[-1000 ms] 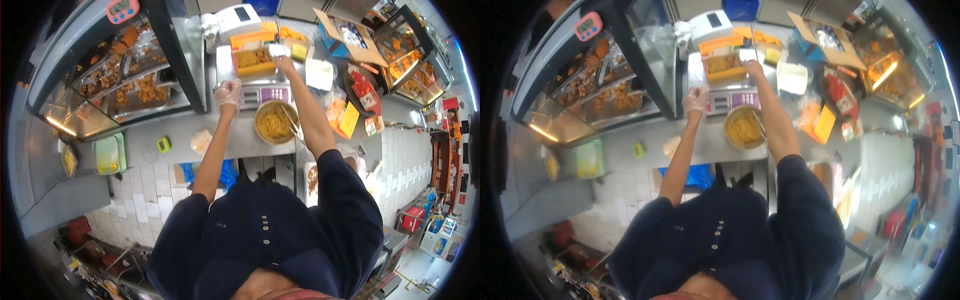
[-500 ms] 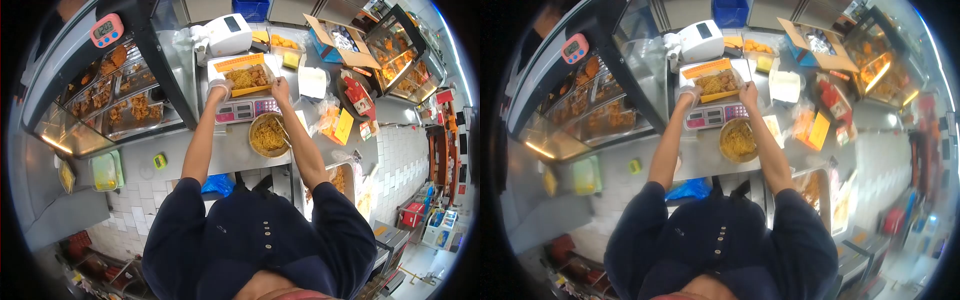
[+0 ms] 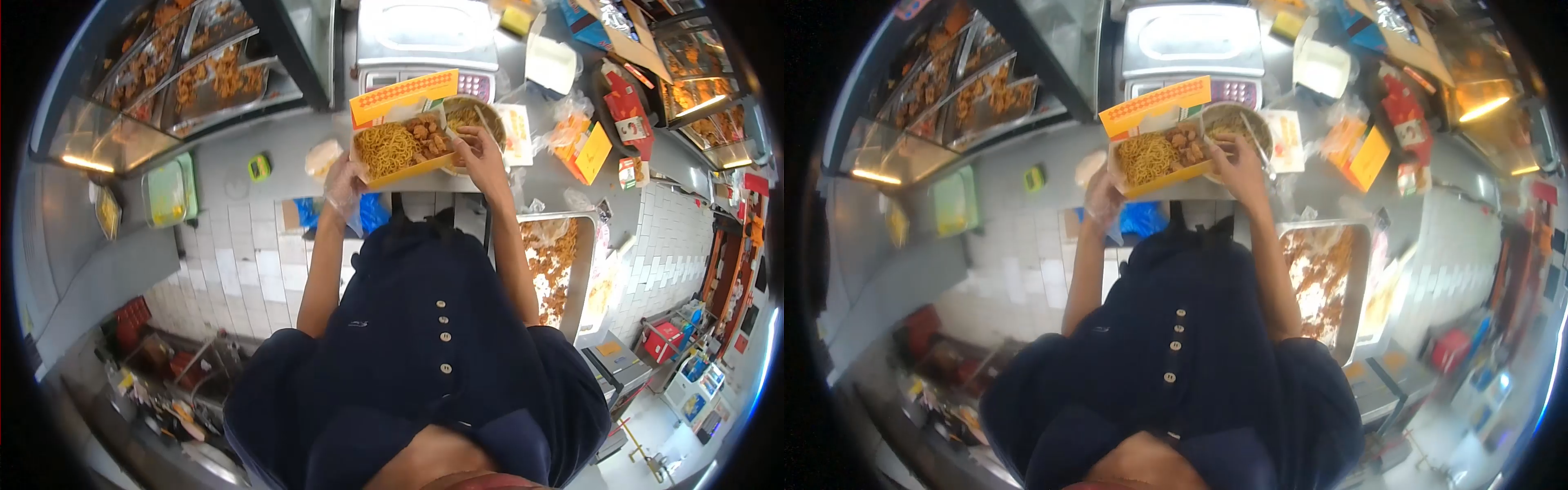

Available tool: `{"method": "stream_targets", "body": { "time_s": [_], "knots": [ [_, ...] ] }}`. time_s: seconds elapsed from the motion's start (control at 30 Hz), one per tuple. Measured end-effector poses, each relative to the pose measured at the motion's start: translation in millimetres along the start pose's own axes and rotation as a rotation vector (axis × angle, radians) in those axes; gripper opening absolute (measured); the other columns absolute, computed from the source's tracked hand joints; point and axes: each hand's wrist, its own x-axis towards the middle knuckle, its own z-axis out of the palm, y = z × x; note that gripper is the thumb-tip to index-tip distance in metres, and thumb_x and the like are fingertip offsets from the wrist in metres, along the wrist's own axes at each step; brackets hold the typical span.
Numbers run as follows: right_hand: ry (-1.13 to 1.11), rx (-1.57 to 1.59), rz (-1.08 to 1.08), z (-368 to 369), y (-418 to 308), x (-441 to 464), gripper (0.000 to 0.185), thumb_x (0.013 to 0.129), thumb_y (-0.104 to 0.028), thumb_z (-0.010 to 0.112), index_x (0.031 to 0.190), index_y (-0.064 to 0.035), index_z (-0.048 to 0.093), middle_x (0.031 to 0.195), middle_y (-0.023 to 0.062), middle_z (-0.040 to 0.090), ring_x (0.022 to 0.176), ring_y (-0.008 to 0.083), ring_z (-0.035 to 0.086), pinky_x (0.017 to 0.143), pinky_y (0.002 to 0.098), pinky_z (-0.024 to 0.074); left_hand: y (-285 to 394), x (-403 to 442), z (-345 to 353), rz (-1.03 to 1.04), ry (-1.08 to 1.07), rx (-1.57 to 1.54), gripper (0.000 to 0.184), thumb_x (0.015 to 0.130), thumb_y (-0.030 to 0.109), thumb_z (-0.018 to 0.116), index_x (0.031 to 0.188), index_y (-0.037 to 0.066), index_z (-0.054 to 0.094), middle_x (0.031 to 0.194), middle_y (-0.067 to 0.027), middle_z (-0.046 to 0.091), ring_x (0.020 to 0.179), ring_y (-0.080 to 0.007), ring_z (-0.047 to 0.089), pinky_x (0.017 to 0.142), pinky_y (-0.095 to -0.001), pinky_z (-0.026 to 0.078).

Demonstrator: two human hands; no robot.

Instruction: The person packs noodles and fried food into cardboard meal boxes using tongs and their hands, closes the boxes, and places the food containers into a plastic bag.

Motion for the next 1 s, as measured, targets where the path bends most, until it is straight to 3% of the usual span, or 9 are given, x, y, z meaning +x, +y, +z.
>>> {"method": "stream_targets", "body": {
  "time_s": [0.03,0.2,0.3,0.4,0.47,0.57,0.67,0.77,1.0],
  "knots": [
    [-0.056,-0.051,0.018,3.1,-5.4,-11.6,0.036,0.100,-0.017,0.065,0.130,-0.0002,0.055,0.120,0.0170,0.066,0.098,0.0195,0.068,0.079,0.0308,0.0583,-4.8,-20.9,2.2,0.007,0.005,-0.103,0.063,0.085,0.012,0.056,0.145,-0.002,0.043,0.129,-0.0123,0.061,0.112,-0.0225,0.066,0.092,-0.0373,0.058],
    [-0.140,-0.140,-0.059,22.6,25.6,-22.8,0.038,0.100,-0.020,0.065,0.130,0.0006,0.056,0.116,0.0173,0.067,0.104,0.0219,0.068,0.085,0.0332,0.0564,-57.0,-54.2,-28.9,0.040,0.062,-0.237,0.068,0.083,0.008,0.052,0.149,-0.002,0.039,0.141,-0.0151,0.056,0.128,-0.0277,0.058,0.105,-0.0403,0.052],
    [-0.167,-0.232,-0.132,30.1,32.1,-27.7,0.040,0.098,-0.022,0.067,0.130,0.0011,0.057,0.114,0.0175,0.069,0.109,0.0235,0.067,0.088,0.0368,0.0552,-81.3,-56.3,-50.7,0.015,0.122,-0.313,0.069,0.081,0.006,0.052,0.148,-0.002,0.040,0.140,-0.0149,0.056,0.126,-0.0281,0.060,0.101,-0.0412,0.055],
    [0.053,-0.510,-0.321,23.4,37.2,-23.6,0.039,0.090,-0.021,0.073,0.122,-0.0012,0.061,0.108,0.0200,0.069,0.107,0.0342,0.066,0.093,0.0428,0.0511,-90.9,-50.0,-58.5,0.092,0.177,-0.274,0.066,0.080,0.006,0.054,0.145,-0.002,0.043,0.136,-0.0141,0.059,0.120,-0.0279,0.064,0.095,-0.0409,0.058],
    [0.404,-0.888,-0.507,-3.2,27.1,-19.8,0.039,0.086,-0.021,0.077,0.117,-0.0031,0.062,0.107,0.0207,0.066,0.102,0.0404,0.062,0.093,0.0499,0.0478,-95.0,-42.9,-67.4,0.037,0.265,-0.106,0.063,0.081,0.010,0.057,0.142,0.000,0.046,0.129,-0.0120,0.063,0.112,-0.0260,0.067,0.089,-0.0401,0.060],
    [0.517,-1.178,-0.461,-40.0,34.9,-12.4,0.046,0.081,-0.020,0.080,0.118,-0.0054,0.055,0.105,0.0203,0.062,0.095,0.0426,0.063,0.084,0.0522,0.0504,-102.1,-35.5,-70.3,0.014,0.293,-0.177,0.061,0.082,0.014,0.061,0.140,0.003,0.049,0.124,-0.0095,0.064,0.108,-0.0231,0.068,0.089,-0.0382,0.060],
    [0.276,-1.138,-0.165,-57.2,33.3,-12.8,0.048,0.085,-0.018,0.075,0.123,-0.0075,0.047,0.108,0.0230,0.061,0.092,0.0453,0.064,0.077,0.0518,0.0528,-111.7,-27.2,-75.2,-0.021,0.345,-0.169,0.056,0.084,0.017,0.064,0.137,0.005,0.052,0.119,-0.0066,0.066,0.101,-0.0192,0.068,0.084,-0.0349,0.060],
    [0.154,-1.211,-0.111,-69.4,53.0,-2.7,0.043,0.090,-0.018,0.069,0.123,-0.0076,0.043,0.103,0.0249,0.061,0.089,0.0463,0.065,0.072,0.0517,0.0540,-116.3,-18.0,-78.1,-0.036,0.356,-0.100,0.054,0.085,0.018,0.066,0.136,0.006,0.052,0.114,-0.0056,0.066,0.094,-0.0160,0.067,0.077,-0.0320,0.058],
    [0.190,-1.077,-0.249,-77.9,-0.2,-34.0,0.041,0.095,-0.020,0.063,0.131,-0.0092,0.047,0.090,0.0227,0.064,0.088,0.0432,0.066,0.072,0.0514,0.0523,-99.5,-20.7,-57.1,0.080,0.509,0.330,0.053,0.089,0.033,0.079,0.126,0.001,0.059,0.103,-0.0055,0.066,0.073,-0.0108,0.062,0.057,-0.0277,0.051]
  ]
}}
